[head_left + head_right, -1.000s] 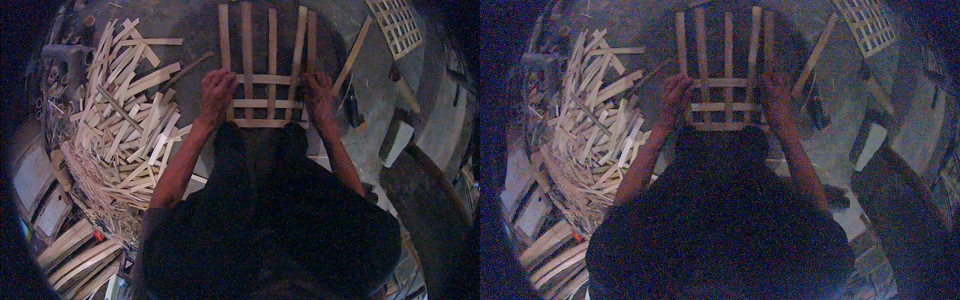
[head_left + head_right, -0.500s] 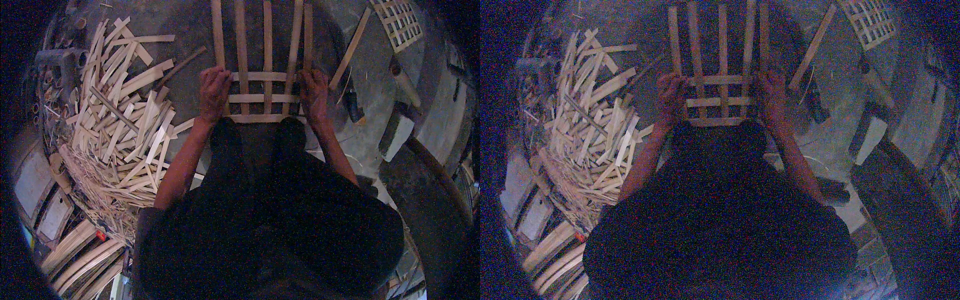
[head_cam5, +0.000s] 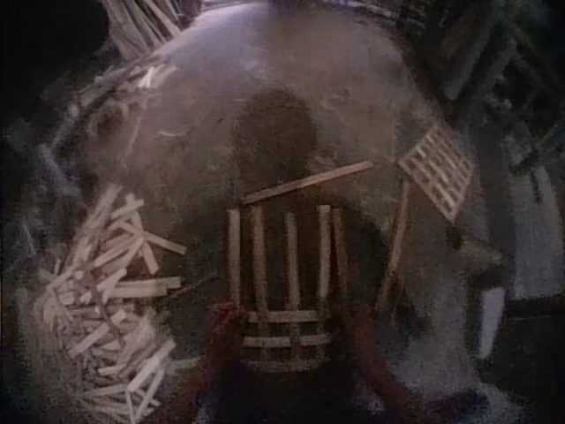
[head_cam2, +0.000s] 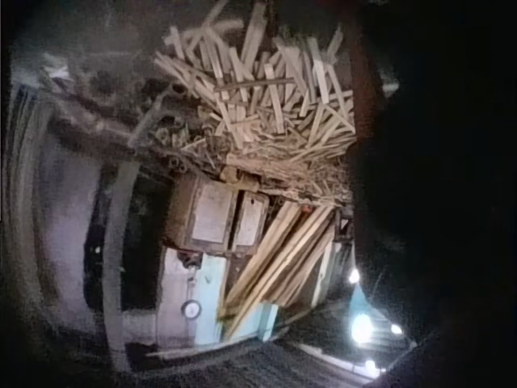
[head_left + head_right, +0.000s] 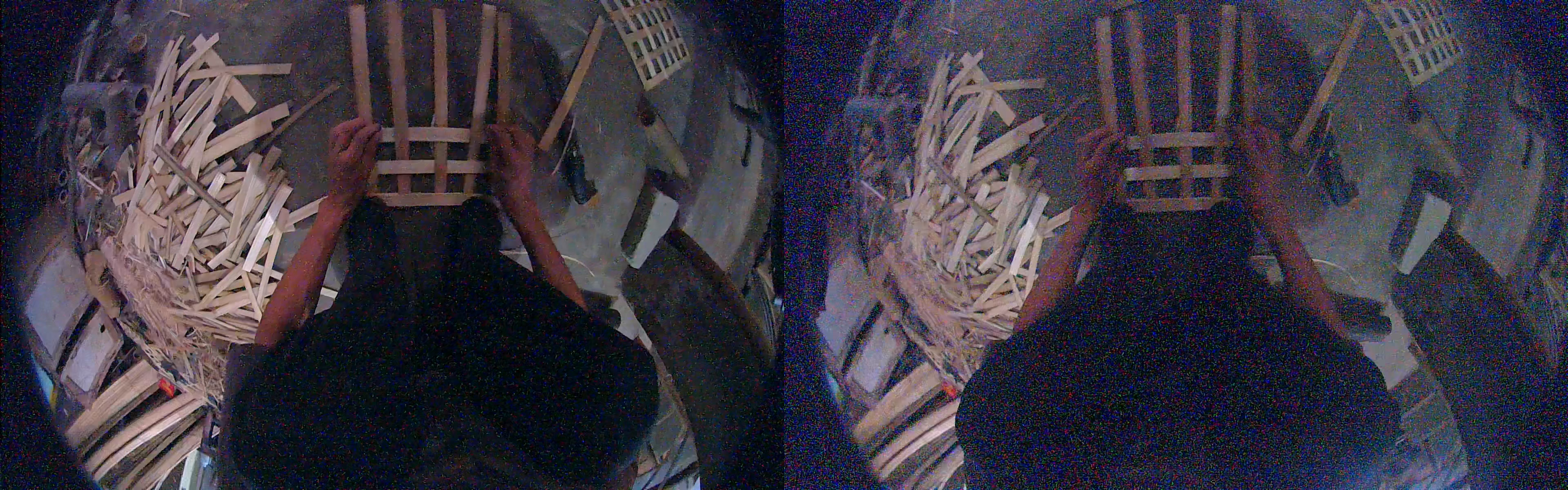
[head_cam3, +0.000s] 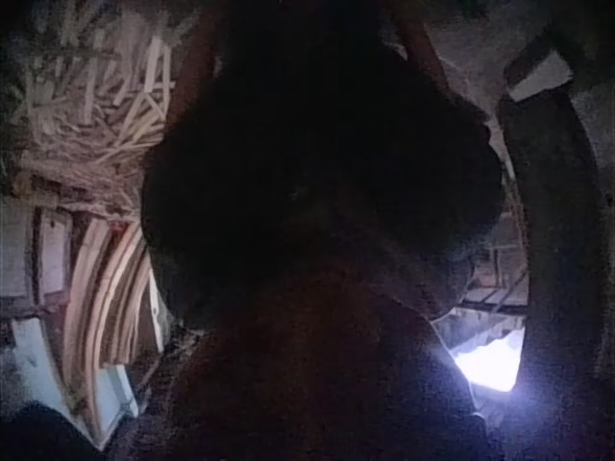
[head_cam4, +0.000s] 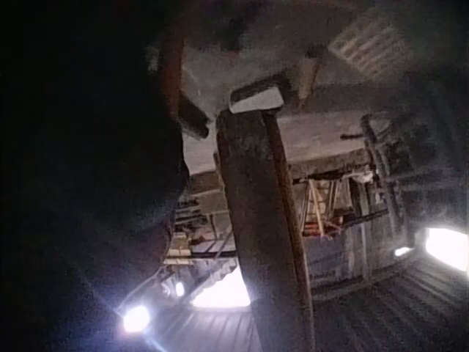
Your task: The person weaves thin wooden strips into a lattice pattern on the floor, using a hammer to tap the strips into place. They then arrange additional strips to form a new lattice structure.
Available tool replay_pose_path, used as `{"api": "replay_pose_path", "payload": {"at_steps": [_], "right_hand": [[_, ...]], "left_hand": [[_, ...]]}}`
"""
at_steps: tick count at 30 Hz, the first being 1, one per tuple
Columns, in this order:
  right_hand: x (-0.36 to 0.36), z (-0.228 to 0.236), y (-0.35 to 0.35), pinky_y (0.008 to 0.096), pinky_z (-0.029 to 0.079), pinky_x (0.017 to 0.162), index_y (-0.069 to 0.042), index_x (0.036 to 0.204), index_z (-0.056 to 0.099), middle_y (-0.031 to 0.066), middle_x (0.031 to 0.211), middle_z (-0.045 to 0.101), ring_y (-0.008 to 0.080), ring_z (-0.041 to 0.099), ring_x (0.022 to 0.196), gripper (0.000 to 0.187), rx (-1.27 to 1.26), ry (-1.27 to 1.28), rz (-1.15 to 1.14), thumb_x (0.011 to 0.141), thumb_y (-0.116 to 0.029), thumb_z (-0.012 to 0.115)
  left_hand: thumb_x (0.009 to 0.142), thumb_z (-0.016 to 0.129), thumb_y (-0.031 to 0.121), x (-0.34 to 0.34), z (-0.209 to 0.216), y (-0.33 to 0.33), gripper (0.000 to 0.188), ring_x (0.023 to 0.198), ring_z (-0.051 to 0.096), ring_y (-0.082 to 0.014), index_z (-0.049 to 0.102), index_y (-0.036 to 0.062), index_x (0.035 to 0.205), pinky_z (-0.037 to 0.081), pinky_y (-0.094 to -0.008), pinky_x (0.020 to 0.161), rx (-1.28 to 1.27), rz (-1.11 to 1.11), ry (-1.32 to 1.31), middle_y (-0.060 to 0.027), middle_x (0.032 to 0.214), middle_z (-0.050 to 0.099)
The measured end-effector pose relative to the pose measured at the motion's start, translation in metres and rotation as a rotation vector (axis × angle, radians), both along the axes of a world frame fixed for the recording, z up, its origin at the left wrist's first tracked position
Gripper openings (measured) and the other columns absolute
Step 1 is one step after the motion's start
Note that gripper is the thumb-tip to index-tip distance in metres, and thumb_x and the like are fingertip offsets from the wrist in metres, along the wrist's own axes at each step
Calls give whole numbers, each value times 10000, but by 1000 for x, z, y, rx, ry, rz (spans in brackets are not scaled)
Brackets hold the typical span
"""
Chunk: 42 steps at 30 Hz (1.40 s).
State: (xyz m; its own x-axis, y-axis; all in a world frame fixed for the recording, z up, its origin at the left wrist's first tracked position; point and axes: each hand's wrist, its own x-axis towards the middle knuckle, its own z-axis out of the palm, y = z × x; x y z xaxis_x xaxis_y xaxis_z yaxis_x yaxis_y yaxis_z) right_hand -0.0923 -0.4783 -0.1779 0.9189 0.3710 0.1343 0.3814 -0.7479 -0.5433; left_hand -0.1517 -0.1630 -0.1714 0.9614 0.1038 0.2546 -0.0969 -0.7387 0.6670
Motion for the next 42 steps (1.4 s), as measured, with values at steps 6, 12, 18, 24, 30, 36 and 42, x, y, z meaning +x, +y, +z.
{"api": "replay_pose_path", "payload": {"at_steps": [6, 12, 18, 24, 30, 36, 42], "right_hand": [[-17, 34, -19, 474, 413, 980, -59, 1240, 589, 179, 1185, 578, 369, 525, 1135, 402, 30, -28, -130, 852, -147, 644], [-10, 52, -11, 500, 387, 1028, -66, 1325, 541, 178, 1245, 556, 379, 499, 1201, 510, -26, -93, -126, 871, -255, 678], [-8, 53, 16, 512, 389, 1031, -99, 1412, 474, 177, 1287, 535, 387, 480, 1225, 664, -251, -70, 33, 846, -321, 740], [-3, 43, 4, 501, 397, 1029, -134, 1400, 492, 189, 1305, 530, 386, 482, 1215, 600, -126, -49, 11, 860, -255, 725], [-2, 57, 15, 476, 384, 1050, -138, 1369, 512, 155, 1328, 519, 368, 472, 1230, 546, -274, 81, 18, 871, -240, 709], [-1, 69, 17, 482, 348, 1080, -169, 1460, 428, 140, 1390, 468, 354, 432, 1289, 748, -354, 57, 134, 830, -446, 721], [5, 67, 8, 489, 342, 1080, -175, 1502, 379, 127, 1395, 447, 340, 427, 1292, 889, -423, -19, 282, 769, -539, 726]], "left_hand": [[907, 664, 150, -24, 8, 17, 425, 1208, 515, -347, 544, 33, 1298, 413, -440, 1037, -85, 195, 86, -174, 1280, 538], [858, 725, 204, -22, 26, 7, 686, 1300, 441, -365, 407, 45, 1444, 367, -466, 1092, 121, -25, 77, -187, 1408, 448], [763, 812, 268, -14, 24, 4, 893, 1300, 422, -380, 337, 51, 1488, 353, -470, 1109, 163, -199, 110, -195, 1391, 437], [813, 760, 401, -16, 38, 7, 830, 1167, 470, -372, 393, 29, 1459, 384, -456, 1015, 173, 176, 152, -182, 1257, 473], [806, 757, 401, -42, 14, -12, 839, 1187, 471, -356, 394, 16, 1457, 362, -475, 1020, 138, 187, 268, -175, 1272, 476], [755, 793, 354, -18, 30, -10, 912, 1323, 395, -358, 352, 32, 1486, 286, -493, 1100, 125, -78, 71, -188, 1368, 441], [745, 796, 385, -10, 23, -8, 948, 1375, 312, -378, 332, 61, 1505, 230, -489, 1143, 162, -277, 238, -176, 1436, 371]]}}
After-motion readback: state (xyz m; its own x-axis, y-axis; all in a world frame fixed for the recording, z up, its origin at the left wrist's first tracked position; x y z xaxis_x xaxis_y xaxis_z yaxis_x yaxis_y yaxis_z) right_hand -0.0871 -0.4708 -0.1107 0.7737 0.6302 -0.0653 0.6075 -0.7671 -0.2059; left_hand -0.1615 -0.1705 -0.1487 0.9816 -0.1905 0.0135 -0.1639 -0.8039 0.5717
